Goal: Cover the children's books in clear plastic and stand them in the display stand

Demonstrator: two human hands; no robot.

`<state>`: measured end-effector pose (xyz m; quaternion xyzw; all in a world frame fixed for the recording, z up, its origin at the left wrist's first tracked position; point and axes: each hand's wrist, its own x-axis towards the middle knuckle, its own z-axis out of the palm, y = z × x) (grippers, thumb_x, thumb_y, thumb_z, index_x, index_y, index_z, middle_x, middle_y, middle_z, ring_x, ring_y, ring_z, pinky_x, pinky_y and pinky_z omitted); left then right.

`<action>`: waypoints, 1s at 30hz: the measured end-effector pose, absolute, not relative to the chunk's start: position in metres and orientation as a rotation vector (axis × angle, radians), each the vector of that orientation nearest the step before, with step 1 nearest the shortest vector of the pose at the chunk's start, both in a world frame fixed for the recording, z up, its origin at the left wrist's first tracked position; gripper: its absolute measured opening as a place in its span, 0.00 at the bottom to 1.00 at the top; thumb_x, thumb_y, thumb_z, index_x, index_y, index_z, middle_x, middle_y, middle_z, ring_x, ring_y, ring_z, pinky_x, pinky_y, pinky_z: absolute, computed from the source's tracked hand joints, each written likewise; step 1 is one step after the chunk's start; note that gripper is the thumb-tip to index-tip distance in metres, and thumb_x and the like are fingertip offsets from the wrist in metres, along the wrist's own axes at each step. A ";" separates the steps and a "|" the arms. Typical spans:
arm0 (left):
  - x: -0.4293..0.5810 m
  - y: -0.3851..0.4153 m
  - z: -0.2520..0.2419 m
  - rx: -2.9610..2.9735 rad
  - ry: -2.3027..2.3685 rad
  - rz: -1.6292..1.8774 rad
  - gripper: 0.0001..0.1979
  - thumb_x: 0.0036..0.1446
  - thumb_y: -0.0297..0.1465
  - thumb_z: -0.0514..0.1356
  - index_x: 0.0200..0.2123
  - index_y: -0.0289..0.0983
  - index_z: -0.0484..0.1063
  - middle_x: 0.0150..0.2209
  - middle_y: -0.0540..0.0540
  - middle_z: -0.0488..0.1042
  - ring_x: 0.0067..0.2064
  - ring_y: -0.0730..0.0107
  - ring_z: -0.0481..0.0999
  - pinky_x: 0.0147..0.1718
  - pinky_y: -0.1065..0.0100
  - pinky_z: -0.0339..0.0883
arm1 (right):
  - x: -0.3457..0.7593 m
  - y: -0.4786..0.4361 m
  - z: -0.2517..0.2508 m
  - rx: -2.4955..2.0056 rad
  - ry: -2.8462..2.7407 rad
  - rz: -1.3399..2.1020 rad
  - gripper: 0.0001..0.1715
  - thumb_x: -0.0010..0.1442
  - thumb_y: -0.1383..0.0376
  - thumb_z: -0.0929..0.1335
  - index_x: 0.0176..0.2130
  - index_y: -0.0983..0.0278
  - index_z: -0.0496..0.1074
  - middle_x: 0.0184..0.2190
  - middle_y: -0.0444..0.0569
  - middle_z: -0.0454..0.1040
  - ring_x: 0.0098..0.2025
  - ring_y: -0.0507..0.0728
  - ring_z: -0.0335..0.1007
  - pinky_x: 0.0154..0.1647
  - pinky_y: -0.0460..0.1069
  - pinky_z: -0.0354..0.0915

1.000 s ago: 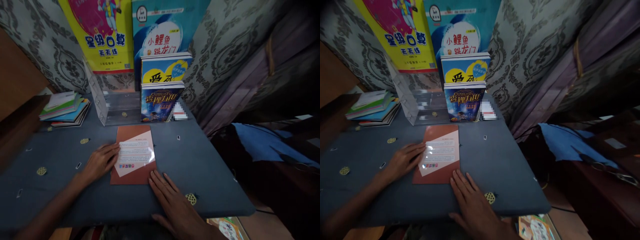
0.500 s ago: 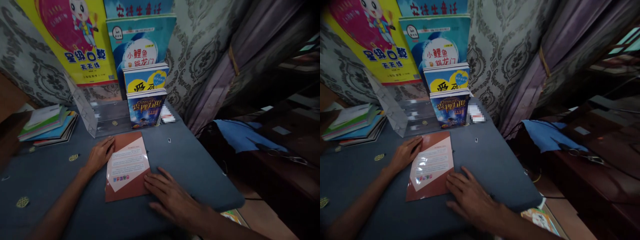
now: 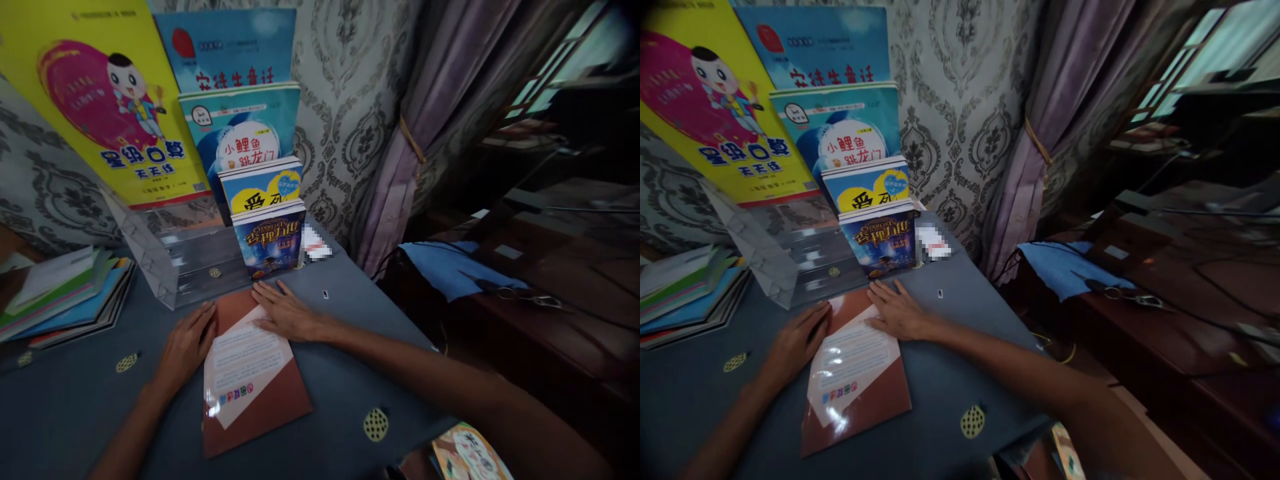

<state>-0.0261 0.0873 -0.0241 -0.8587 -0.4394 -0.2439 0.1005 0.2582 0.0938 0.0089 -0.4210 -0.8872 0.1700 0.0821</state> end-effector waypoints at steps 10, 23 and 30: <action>-0.024 0.086 -0.024 -2.508 -1.276 -0.667 0.20 0.68 0.35 0.50 0.58 0.37 0.71 0.54 0.36 0.78 0.51 0.51 0.81 0.47 0.52 0.76 | 0.257 0.084 0.005 -1.363 -2.605 0.417 0.40 0.72 0.52 0.60 0.70 0.76 0.51 0.73 0.66 0.46 0.75 0.64 0.37 0.74 0.66 0.37; -0.025 0.085 -0.030 -2.513 -1.300 -0.712 0.22 0.68 0.38 0.50 0.60 0.38 0.70 0.56 0.36 0.76 0.54 0.49 0.79 0.51 0.50 0.75 | 0.282 0.019 -0.001 -1.152 -2.644 0.466 0.49 0.69 0.45 0.61 0.72 0.75 0.46 0.73 0.66 0.46 0.76 0.65 0.34 0.74 0.67 0.36; -0.030 0.078 -0.035 -2.607 -1.327 -0.528 0.32 0.70 0.41 0.49 0.72 0.37 0.50 0.67 0.35 0.65 0.66 0.51 0.66 0.59 0.51 0.68 | 0.291 -0.006 0.010 -1.058 -2.672 0.589 0.52 0.68 0.40 0.60 0.72 0.74 0.46 0.72 0.67 0.47 0.76 0.66 0.32 0.74 0.67 0.35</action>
